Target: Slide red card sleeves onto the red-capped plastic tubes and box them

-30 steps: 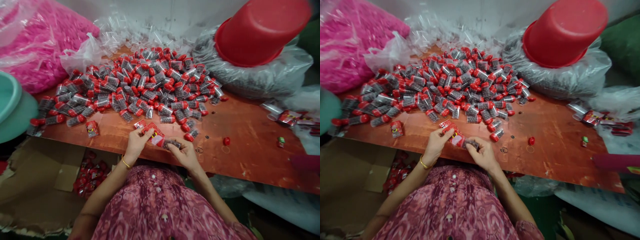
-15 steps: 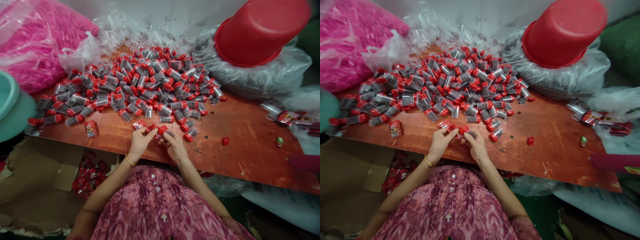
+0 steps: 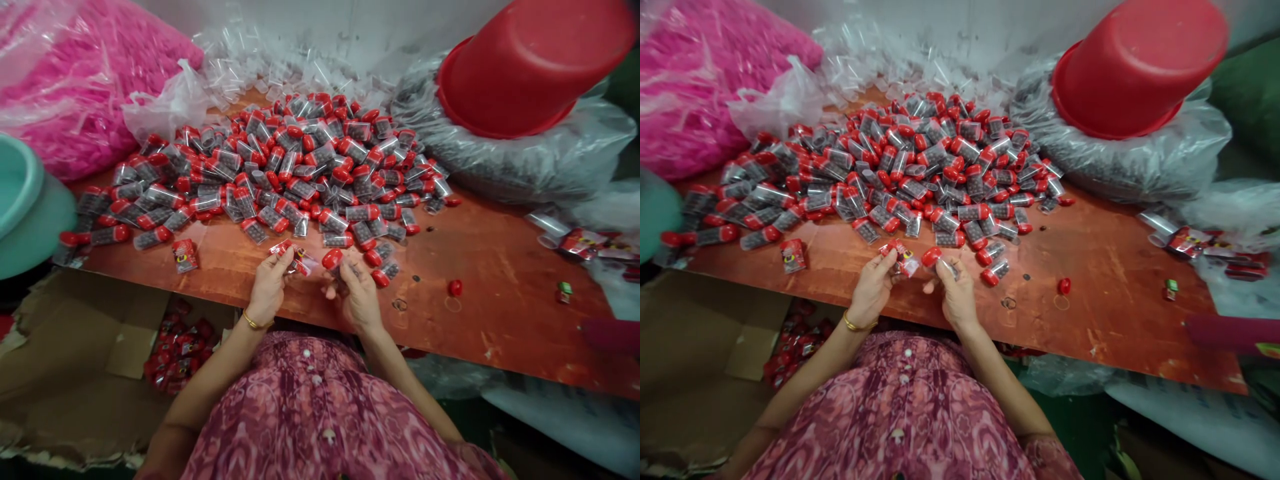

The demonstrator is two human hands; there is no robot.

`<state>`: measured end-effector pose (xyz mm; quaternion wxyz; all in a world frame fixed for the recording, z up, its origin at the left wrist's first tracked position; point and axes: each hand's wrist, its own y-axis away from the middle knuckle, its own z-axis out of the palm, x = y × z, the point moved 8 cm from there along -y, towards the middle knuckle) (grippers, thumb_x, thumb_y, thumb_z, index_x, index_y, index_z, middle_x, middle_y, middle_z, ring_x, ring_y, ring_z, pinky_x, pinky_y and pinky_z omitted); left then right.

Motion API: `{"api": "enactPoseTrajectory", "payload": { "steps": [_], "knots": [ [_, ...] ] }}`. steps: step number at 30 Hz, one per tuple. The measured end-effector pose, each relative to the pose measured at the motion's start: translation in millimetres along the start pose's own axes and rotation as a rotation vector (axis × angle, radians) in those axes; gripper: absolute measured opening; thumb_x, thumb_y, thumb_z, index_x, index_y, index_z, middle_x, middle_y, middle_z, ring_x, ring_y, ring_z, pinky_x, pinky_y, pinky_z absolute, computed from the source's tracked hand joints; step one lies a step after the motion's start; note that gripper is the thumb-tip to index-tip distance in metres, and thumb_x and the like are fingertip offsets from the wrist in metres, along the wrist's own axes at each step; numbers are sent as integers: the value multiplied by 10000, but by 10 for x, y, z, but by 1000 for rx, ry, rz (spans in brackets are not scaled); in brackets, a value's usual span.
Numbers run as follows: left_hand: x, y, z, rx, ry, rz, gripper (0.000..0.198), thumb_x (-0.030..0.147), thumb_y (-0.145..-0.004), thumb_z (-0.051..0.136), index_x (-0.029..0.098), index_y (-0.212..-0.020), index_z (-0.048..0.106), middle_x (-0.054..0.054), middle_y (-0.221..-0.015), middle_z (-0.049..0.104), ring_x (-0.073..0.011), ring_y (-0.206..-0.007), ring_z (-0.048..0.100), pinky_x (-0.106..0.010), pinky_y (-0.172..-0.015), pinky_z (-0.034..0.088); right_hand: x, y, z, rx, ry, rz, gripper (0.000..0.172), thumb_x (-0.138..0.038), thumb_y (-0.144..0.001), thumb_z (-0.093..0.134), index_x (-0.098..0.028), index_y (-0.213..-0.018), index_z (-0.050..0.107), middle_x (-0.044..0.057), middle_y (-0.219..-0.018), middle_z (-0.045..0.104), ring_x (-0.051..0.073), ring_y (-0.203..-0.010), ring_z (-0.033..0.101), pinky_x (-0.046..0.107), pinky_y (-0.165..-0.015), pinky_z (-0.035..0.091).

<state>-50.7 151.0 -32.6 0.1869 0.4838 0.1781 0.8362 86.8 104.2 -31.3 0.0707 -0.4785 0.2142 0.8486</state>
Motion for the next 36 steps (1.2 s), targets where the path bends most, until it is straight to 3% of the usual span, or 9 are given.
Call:
{"api": "enactPoseTrajectory", "payload": {
  "steps": [4,9,17,30,36],
  "knots": [
    [46,-47,10,-66,10,-35,409,433,-469,831,134,-684,653,4,-632,681,-83,-520,607,-162,-474,473,-131,128,-73,-70,120,-2,325,-466,-716,655,-216,-822,476,-87,-501,592,58,-291,461,182,-363,428],
    [39,-26,45,-100,-37,-34,429,463,-442,830,134,-643,640,16,-577,660,-72,-469,576,-166,-468,479,-213,254,-75,-155,209,87,282,-450,-724,604,-195,-811,520,-66,-429,553,78,-289,454,148,-262,306],
    [39,8,63,-144,-89,-35,416,467,-451,825,132,-624,649,-1,-623,677,-84,-521,584,-195,-522,503,-166,213,-85,-170,403,148,270,-442,-740,603,-183,-770,528,-78,-399,515,45,-281,383,128,-282,275],
    [39,-3,1,-73,-115,-6,423,469,-453,822,136,-668,672,2,-622,675,-95,-528,594,-200,-519,496,-195,249,-85,-172,346,128,280,-451,-731,615,-184,-770,543,-72,-403,533,40,-259,355,130,-260,258],
    [-11,24,34,-134,-123,-52,406,466,-496,808,130,-667,660,-9,-630,673,-97,-515,585,-219,-531,492,-183,225,-77,-169,369,95,291,-466,-732,611,-184,-748,541,-73,-398,525,42,-267,371,128,-269,274]
  ]
}}
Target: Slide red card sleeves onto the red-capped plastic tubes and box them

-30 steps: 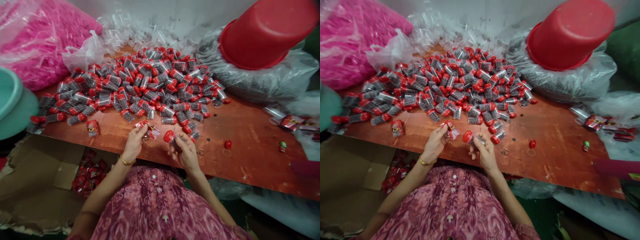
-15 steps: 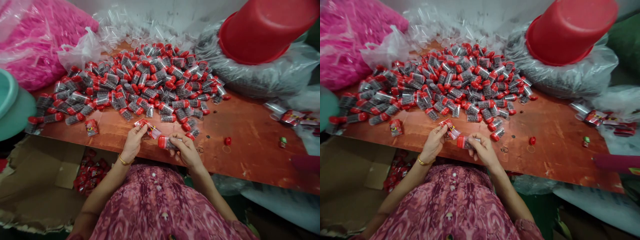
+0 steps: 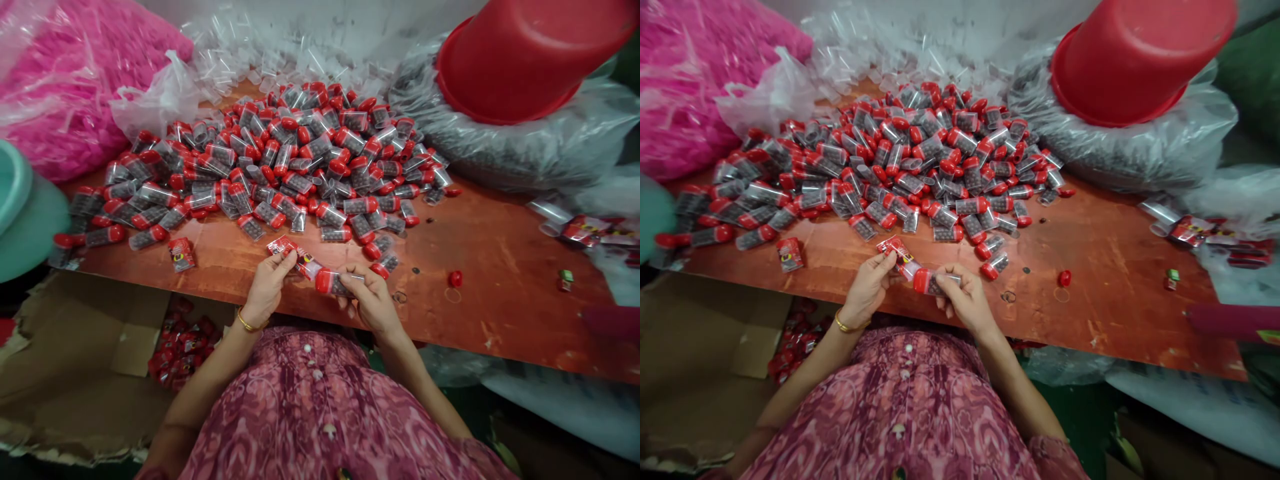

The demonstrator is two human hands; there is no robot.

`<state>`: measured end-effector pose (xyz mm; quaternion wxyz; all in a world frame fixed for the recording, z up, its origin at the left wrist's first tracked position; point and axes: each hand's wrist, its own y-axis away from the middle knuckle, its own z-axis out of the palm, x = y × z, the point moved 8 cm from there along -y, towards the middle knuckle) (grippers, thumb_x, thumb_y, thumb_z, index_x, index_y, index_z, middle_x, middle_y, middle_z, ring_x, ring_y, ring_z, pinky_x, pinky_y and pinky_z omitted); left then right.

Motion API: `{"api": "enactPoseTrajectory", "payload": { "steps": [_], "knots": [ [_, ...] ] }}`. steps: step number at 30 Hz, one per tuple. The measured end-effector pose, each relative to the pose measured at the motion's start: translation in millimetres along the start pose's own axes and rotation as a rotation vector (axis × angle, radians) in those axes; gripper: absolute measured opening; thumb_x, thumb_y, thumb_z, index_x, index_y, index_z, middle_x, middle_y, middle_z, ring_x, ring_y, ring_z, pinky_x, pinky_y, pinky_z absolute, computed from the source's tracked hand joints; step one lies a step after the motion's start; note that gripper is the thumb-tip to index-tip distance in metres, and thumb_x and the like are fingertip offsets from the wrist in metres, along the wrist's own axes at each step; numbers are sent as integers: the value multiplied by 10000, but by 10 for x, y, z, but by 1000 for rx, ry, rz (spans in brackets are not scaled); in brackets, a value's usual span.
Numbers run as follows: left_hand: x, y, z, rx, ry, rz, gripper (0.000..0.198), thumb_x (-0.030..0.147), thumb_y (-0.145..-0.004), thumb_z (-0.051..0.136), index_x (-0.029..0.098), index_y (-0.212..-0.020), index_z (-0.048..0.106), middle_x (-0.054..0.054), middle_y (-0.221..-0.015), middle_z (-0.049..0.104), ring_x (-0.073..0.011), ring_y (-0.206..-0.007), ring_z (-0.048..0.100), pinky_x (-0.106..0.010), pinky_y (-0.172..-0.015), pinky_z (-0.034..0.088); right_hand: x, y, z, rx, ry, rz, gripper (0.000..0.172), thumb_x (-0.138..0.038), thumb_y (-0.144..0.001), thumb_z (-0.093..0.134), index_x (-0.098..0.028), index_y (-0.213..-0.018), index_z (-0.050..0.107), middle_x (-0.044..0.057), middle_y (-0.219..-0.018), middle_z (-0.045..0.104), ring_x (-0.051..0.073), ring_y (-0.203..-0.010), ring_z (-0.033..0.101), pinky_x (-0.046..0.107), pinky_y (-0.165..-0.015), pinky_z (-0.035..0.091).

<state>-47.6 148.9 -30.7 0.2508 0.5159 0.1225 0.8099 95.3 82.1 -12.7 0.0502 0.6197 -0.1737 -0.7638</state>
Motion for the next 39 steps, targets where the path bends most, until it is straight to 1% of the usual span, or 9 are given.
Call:
{"api": "enactPoseTrajectory", "payload": {
  "steps": [4,8,13,17,20,25,29,32,39],
  "knots": [
    [12,9,20,-31,-11,53,377,456,-530,797,137,-676,658,4,-634,661,-93,-545,583,-213,-556,490,51,-21,26,-18,-32,42,307,-475,-715,619,-182,-760,538,-72,-396,530,45,-264,378,128,-262,267],
    [71,46,64,-49,-12,142,349,443,-570,782,145,-683,640,24,-634,638,-79,-570,564,-199,-589,481,131,-15,120,-93,-48,122,324,-485,-714,618,-174,-758,540,-65,-401,537,46,-265,384,130,-260,258],
    [55,93,135,-53,-16,147,386,463,-566,775,154,-747,631,12,-688,654,-93,-600,576,-210,-594,476,71,-16,99,19,-51,-2,338,-503,-723,620,-181,-779,535,-68,-438,546,46,-305,415,133,-291,299],
    [39,100,120,24,-25,169,378,360,-488,832,147,-720,624,25,-664,651,-80,-589,564,-200,-607,466,62,-24,150,-18,-30,-36,340,-512,-750,602,-186,-815,534,-67,-469,555,46,-316,417,145,-308,318],
    [-10,98,134,44,-16,119,377,323,-447,848,139,-690,625,23,-639,654,-76,-564,560,-202,-600,467,54,-41,153,-9,-10,-66,346,-526,-765,583,-190,-822,527,-69,-472,547,48,-318,416,155,-318,322],
    [-72,116,187,68,83,65,416,361,-444,845,132,-717,629,-5,-667,679,-85,-555,587,-211,-589,477,19,-56,177,120,17,-216,332,-525,-793,559,-198,-837,525,-62,-534,546,55,-378,453,168,-358,364],
    [-98,134,205,110,191,91,392,408,-505,816,146,-689,588,26,-613,643,-66,-494,545,-195,-509,439,92,-74,260,156,-91,-227,343,-547,-813,516,-208,-856,496,-68,-562,536,51,-369,442,169,-352,368],
    [-116,145,212,116,235,104,378,431,-540,794,150,-673,578,35,-581,619,-63,-470,522,-194,-476,415,71,-86,270,167,-74,-242,333,-534,-815,525,-205,-847,494,-67,-574,533,47,-373,440,168,-355,369],
    [-106,153,215,75,222,106,378,308,-483,835,155,-737,601,21,-692,669,-66,-555,571,-186,-545,446,42,-96,289,136,-10,-255,315,-524,-817,520,-214,-869,500,-67,-579,518,57,-376,437,180,-355,362]
  ]
}}
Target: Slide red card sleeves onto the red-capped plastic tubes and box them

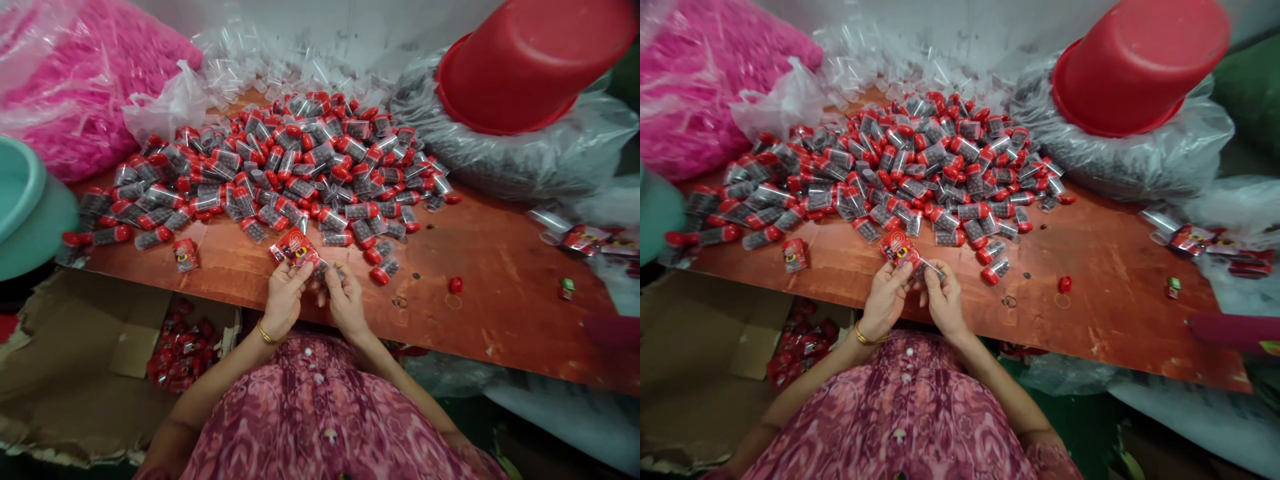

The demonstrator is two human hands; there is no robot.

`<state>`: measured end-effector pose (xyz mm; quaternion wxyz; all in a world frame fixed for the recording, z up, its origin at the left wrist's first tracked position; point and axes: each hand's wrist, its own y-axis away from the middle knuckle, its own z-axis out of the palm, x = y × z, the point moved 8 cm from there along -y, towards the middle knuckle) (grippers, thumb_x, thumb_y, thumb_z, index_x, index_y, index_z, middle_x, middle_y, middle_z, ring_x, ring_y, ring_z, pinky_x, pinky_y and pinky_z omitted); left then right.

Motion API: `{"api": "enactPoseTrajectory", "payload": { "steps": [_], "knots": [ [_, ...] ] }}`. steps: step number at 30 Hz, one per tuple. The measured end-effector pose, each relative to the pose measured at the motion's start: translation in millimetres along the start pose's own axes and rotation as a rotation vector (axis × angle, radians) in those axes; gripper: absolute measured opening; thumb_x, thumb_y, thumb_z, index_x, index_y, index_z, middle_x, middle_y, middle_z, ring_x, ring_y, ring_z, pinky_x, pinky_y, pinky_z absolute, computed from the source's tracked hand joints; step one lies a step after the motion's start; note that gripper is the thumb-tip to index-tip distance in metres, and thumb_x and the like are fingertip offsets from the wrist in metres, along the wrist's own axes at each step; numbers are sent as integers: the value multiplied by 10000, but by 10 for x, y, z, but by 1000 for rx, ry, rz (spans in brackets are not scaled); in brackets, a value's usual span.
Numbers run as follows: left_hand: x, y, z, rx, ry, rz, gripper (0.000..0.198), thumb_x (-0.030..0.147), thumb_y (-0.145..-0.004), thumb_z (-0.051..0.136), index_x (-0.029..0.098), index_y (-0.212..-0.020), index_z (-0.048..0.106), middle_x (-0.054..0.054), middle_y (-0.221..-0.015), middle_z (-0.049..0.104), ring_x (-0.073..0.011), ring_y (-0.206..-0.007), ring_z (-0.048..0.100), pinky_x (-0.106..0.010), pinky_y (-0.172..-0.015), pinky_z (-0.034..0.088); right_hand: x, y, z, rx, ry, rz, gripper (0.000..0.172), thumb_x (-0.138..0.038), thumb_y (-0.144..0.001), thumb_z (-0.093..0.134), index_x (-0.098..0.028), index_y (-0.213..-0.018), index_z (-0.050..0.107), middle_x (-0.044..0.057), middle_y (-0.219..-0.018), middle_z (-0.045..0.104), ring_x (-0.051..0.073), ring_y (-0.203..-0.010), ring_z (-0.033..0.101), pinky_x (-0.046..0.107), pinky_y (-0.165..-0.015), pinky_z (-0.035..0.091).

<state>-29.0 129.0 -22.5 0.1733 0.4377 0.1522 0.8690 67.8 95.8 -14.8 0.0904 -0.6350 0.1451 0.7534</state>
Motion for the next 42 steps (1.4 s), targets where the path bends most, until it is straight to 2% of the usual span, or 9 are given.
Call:
{"api": "enactPoseTrajectory", "payload": {
  "steps": [5,10,16,21,30,33,37,40,42],
  "knots": [
    [80,-5,-1,12,-4,75,345,347,-533,810,161,-700,571,31,-653,651,-75,-593,593,-202,-622,468,-40,54,-42,95,79,-124,244,-466,-846,507,-222,-859,518,-37,-659,565,67,-438,471,198,-422,409],
    [59,-88,-102,39,-23,28,376,372,-494,827,150,-619,551,22,-626,646,-92,-577,600,-227,-612,474,39,22,-11,14,-41,27,302,-507,-840,491,-211,-895,518,-50,-614,559,54,-356,434,182,-339,347],
    [275,-85,-201,48,-265,264,259,312,-560,804,149,-592,606,26,-604,639,-76,-569,566,-206,-618,446,-132,42,-66,38,118,-117,237,-438,-854,517,-216,-927,555,-29,-663,611,58,-416,485,190,-413,410],
    [112,-97,-53,-75,-133,64,364,360,-523,819,155,-784,669,-4,-712,689,-90,-563,587,-217,-578,472,-13,28,24,-28,-77,8,302,-505,-841,499,-209,-896,517,-51,-603,578,50,-346,446,173,-327,352],
    [-11,9,76,-169,-15,18,307,375,-587,792,161,-727,622,60,-527,560,-54,-456,478,-167,-434,400,-57,22,30,14,-87,-87,301,-519,-856,473,-218,-877,483,-69,-592,535,51,-351,436,176,-325,362],
    [32,-11,29,-144,-20,52,310,334,-549,820,163,-739,645,46,-589,620,-51,-504,523,-163,-509,436,7,12,10,1,15,-88,268,-488,-869,477,-220,-875,483,-70,-576,502,57,-383,428,181,-355,351],
    [49,-82,26,-164,-36,40,379,447,-547,797,140,-733,676,-30,-726,701,-119,-666,625,-229,-664,492,62,52,35,-75,74,-98,235,-452,-895,449,-223,-930,488,-74,-576,468,59,-411,393,188,-386,325],
    [36,-125,14,-133,-122,50,367,456,-574,779,132,-720,688,-42,-701,702,-138,-654,631,-251,-661,495,110,89,132,-183,18,-44,246,-460,-917,382,-231,-958,465,-81,-570,450,66,-391,378,191,-374,324],
    [24,-123,16,-113,-166,81,353,456,-588,769,134,-713,693,-37,-682,697,-136,-639,628,-250,-653,496,87,81,122,-146,27,-57,246,-460,-904,405,-228,-952,473,-67,-600,468,73,-423,402,199,-398,347]
  ]
}}
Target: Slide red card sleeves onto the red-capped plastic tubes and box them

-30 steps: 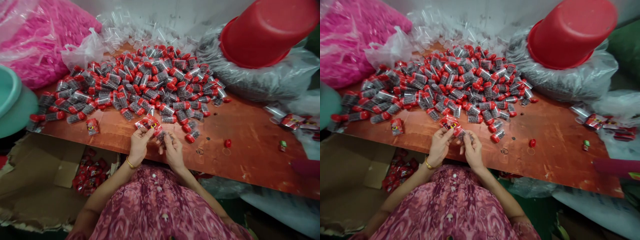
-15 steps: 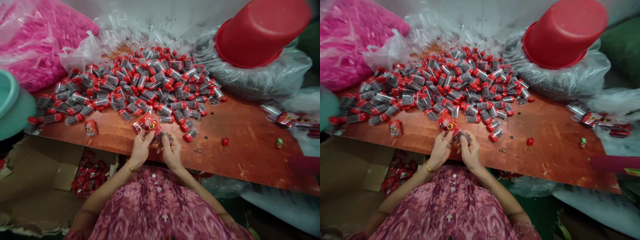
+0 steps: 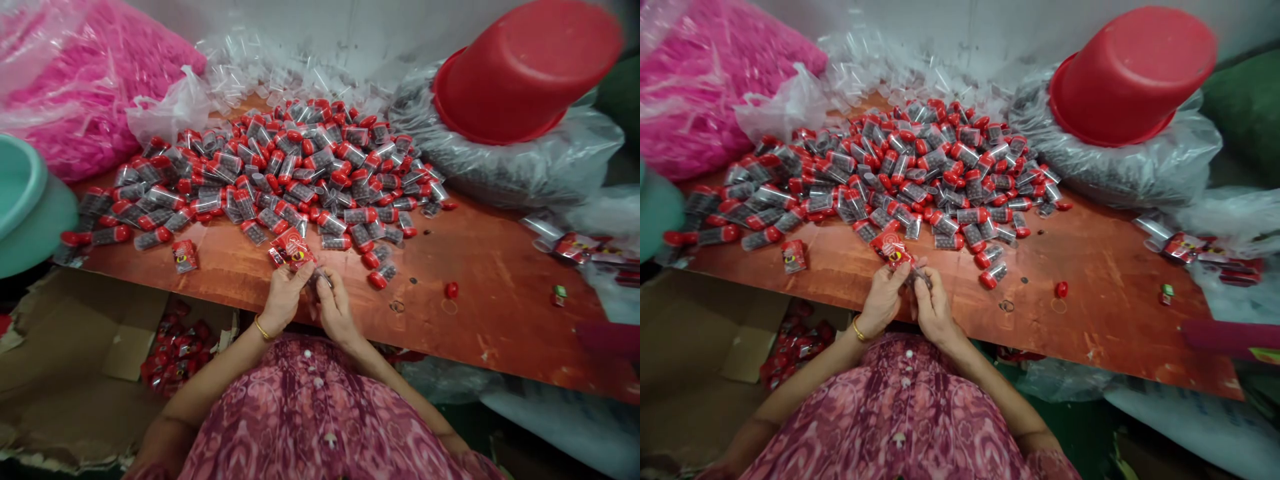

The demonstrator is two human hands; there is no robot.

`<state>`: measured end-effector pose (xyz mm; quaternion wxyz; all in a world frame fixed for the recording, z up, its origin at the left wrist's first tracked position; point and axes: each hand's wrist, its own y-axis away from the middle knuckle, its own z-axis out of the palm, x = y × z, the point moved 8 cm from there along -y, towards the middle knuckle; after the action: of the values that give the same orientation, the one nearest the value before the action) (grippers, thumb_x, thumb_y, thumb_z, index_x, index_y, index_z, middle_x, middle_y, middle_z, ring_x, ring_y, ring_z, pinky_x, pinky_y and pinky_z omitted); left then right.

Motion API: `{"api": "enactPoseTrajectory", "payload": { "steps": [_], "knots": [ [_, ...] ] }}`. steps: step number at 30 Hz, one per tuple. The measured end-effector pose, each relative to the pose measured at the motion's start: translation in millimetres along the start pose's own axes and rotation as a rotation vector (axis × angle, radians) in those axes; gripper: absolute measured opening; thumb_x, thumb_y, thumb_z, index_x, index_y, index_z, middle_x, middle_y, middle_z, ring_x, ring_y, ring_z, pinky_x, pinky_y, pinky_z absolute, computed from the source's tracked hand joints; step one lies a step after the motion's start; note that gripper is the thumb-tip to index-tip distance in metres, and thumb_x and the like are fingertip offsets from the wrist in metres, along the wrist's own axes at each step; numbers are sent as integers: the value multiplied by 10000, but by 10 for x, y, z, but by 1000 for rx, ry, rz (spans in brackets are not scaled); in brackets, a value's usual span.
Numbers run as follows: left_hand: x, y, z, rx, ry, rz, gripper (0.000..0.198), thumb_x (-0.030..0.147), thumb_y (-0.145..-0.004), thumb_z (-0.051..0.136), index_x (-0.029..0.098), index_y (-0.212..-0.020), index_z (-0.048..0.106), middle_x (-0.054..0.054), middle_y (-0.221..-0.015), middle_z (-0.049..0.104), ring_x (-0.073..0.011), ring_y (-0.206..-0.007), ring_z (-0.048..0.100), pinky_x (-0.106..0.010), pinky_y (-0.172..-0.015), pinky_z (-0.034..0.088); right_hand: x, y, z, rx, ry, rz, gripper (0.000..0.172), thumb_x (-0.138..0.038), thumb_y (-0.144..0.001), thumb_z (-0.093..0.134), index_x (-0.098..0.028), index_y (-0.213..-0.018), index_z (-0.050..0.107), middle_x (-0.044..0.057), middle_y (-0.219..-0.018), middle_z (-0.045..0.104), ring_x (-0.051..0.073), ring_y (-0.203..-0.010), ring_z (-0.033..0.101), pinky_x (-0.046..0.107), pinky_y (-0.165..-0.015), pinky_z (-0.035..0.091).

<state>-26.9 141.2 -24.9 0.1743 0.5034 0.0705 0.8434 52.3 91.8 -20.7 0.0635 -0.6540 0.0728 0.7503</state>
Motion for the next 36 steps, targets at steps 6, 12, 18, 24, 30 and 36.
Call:
{"api": "enactPoseTrajectory", "payload": {
  "steps": [6,12,18,24,30,36],
  "knots": [
    [6,102,31,22,-154,49,323,448,-634,731,133,-685,679,12,-540,612,-87,-486,534,-210,-510,447,-77,-56,-82,175,-44,-8,233,-463,-872,462,-233,-854,494,-66,-586,431,75,-445,372,199,-417,330],
    [117,30,100,-74,-33,51,375,491,-615,739,133,-705,672,-27,-644,666,-106,-556,583,-220,-566,469,-128,-36,-77,145,24,-83,219,-434,-884,446,-223,-882,503,-44,-646,473,90,-519,432,212,-472,378],
    [-18,12,110,-30,13,2,407,517,-582,749,136,-697,662,14,-535,597,-74,-445,516,-187,-452,425,-155,-29,-145,232,129,-150,218,-426,-859,494,-213,-899,516,-19,-713,541,99,-582,508,229,-541,445],
    [56,130,71,-47,-181,64,396,539,-711,635,144,-744,636,73,-440,440,-54,-359,398,-187,-366,334,3,-73,64,70,-256,121,293,-514,-870,451,-229,-800,446,-102,-544,422,37,-326,310,165,-312,258],
    [227,6,-17,8,-173,164,437,549,-737,603,145,-574,570,32,-504,518,-68,-469,448,-199,-471,381,-40,-61,-36,131,-92,30,276,-498,-871,457,-222,-887,466,-65,-624,514,47,-376,382,180,-344,306],
    [21,50,-4,65,-69,82,395,518,-678,677,147,-606,561,50,-492,510,-49,-426,433,-178,-424,363,-33,-49,-141,261,-44,17,299,-519,-836,499,-223,-862,468,-54,-627,505,54,-395,395,187,-353,318]
  ]
}}
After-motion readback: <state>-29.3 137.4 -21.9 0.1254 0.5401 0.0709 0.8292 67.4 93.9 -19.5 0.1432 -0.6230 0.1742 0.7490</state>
